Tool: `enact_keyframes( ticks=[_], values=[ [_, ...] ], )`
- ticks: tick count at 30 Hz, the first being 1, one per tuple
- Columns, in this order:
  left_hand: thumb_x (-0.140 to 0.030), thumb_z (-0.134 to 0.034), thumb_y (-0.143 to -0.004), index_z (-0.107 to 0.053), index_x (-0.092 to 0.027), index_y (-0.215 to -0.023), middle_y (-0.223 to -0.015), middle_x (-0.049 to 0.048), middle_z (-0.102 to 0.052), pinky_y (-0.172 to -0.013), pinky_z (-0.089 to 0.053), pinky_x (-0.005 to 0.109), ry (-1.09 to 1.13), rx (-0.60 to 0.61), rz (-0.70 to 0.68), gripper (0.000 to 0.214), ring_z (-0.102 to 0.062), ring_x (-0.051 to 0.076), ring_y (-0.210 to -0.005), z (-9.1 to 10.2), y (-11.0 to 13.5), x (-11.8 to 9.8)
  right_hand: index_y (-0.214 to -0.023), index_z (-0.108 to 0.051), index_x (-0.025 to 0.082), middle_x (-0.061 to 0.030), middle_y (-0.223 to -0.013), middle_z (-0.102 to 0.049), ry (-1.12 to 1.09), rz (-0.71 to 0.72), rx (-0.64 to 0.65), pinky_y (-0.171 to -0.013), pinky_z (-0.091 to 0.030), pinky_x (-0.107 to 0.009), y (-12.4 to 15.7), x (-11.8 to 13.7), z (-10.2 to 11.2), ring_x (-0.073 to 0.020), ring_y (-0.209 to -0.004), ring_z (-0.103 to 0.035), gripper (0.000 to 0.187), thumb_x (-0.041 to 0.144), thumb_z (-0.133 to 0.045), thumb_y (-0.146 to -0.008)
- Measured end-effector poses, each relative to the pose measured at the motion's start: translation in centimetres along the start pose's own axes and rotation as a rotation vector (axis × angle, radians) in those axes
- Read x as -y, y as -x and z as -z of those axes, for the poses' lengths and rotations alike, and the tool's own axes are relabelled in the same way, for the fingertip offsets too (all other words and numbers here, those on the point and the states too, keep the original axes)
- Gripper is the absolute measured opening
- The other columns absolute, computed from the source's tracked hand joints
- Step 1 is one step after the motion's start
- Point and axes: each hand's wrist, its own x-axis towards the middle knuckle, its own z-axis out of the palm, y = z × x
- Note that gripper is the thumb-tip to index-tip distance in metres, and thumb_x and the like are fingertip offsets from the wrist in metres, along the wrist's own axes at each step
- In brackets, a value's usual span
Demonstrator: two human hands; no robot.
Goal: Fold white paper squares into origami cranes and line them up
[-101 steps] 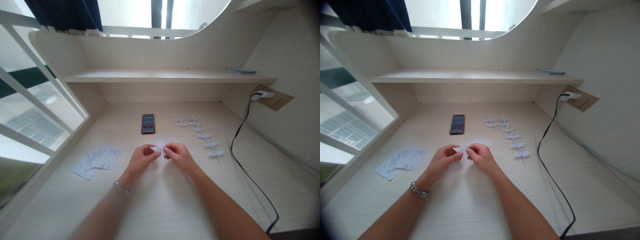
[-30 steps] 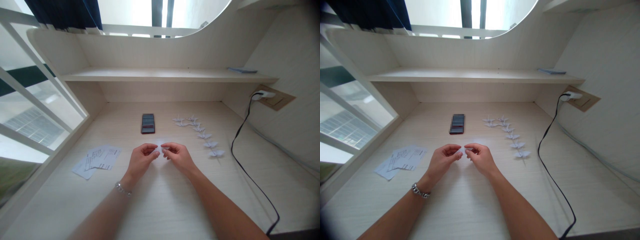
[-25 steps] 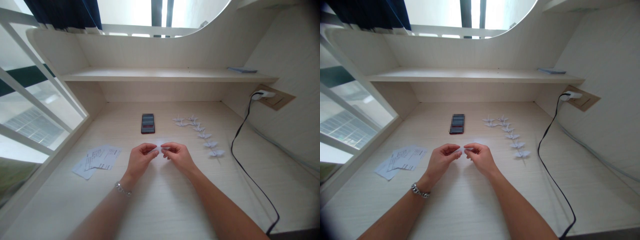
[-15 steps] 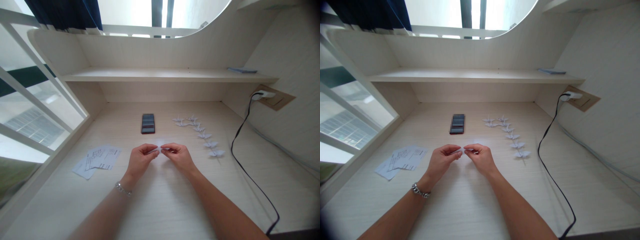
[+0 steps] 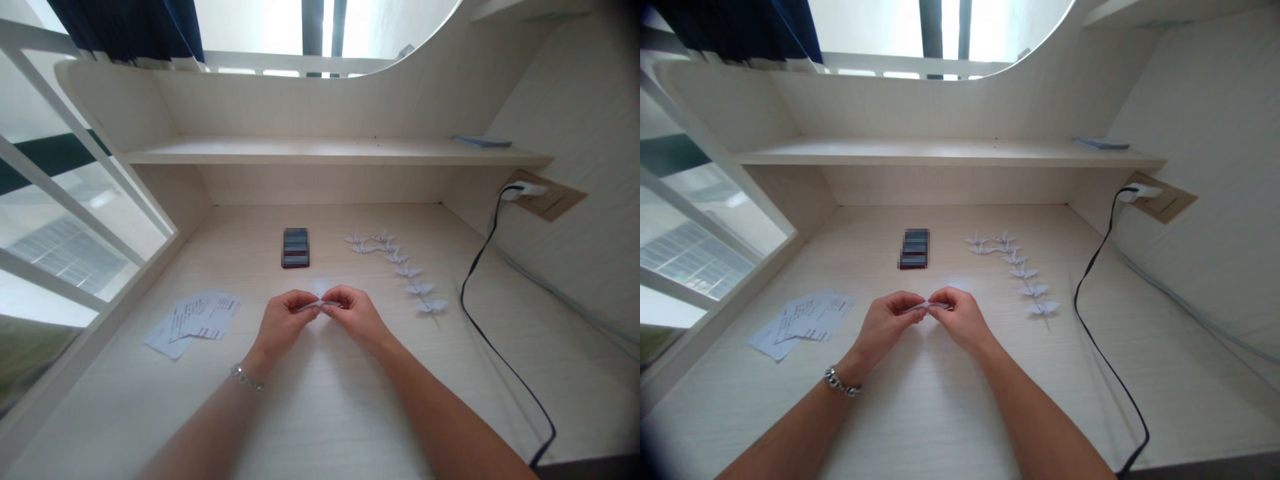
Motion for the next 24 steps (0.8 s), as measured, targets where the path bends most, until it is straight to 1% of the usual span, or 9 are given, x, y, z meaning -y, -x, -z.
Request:
enact_keyframes(
  ticks=[4,8,11,15,19,24],
  values=[
    [-0.027,-0.067,-0.066,-0.066,-0.013,-0.08,-0.083,0.0084,-0.068,-0.068,-0.049,0.026,-0.014,0.04,0.013,0.02,-0.062,0.018,-0.076,0.1,0.0,-0.1,-0.082,-0.065,0.015,-0.0047,-0.08,-0.067,-0.023,-0.024,0.059,-0.066,-0.047,-0.026,0.1,0.3,0.1,-0.0159,-0.073,-0.06,0.015,0.024,-0.062,-0.07],
    [-0.026,-0.066,-0.066,-0.065,-0.013,-0.08,-0.08,0.0082,-0.068,-0.066,-0.049,0.027,0.028,0.067,0.042,0.019,-0.062,0.017,-0.073,0.1,0.0,-0.2,-0.081,-0.065,0.013,-0.0038,-0.072,-0.064,-0.121,-0.086,0.101,-0.06,-0.047,-0.025,0.2,0.3,0.0,-0.0134,-0.064,-0.058,0.017,0.026,-0.062,-0.069],
    [-0.024,-0.065,-0.065,-0.065,-0.013,-0.077,-0.074,0.0072,-0.067,-0.063,-0.048,0.026,0.041,0.082,0.066,0.017,-0.061,0.016,-0.067,0.1,0.0,-0.6,-0.077,-0.065,0.013,-0.0029,-0.067,-0.063,-0.187,-0.135,0.085,-0.058,-0.047,-0.025,0.2,0.3,-0.2,-0.0128,-0.061,-0.057,0.017,0.027,-0.065,-0.067],
    [-0.023,-0.066,-0.064,-0.065,-0.013,-0.075,-0.064,0.005,-0.065,-0.057,-0.045,0.024,0.084,0.073,0.111,0.015,-0.058,0.014,-0.06,0.0,0.0,-1.0,-0.077,-0.065,0.014,-0.0035,-0.066,-0.064,-0.27,-0.19,0.054,-0.058,-0.049,-0.026,0.3,0.3,-0.4,-0.0132,-0.06,-0.059,0.019,0.027,-0.067,-0.063],
    [-0.023,-0.066,-0.065,-0.064,-0.013,-0.075,-0.064,0.0034,-0.064,-0.056,-0.045,0.023,0.132,0.063,0.123,0.014,-0.057,0.012,-0.059,-0.1,0.1,-1.0,-0.077,-0.067,0.014,-0.003,-0.064,-0.064,-0.308,-0.217,0.051,-0.057,-0.049,-0.026,0.3,0.4,-0.4,-0.0124,-0.058,-0.059,0.019,0.026,-0.067,-0.063],
    [-0.025,-0.067,-0.065,-0.064,-0.013,-0.076,-0.066,0.0032,-0.064,-0.057,-0.044,0.022,0.156,0.082,0.122,0.017,-0.057,0.012,-0.06,0.0,0.2,-0.7,-0.076,-0.069,0.013,-0.0031,-0.064,-0.064,-0.313,-0.205,0.052,-0.057,-0.049,-0.026,0.3,0.7,-0.2,-0.0118,-0.057,-0.058,0.018,0.025,-0.067,-0.063]
  ],
)
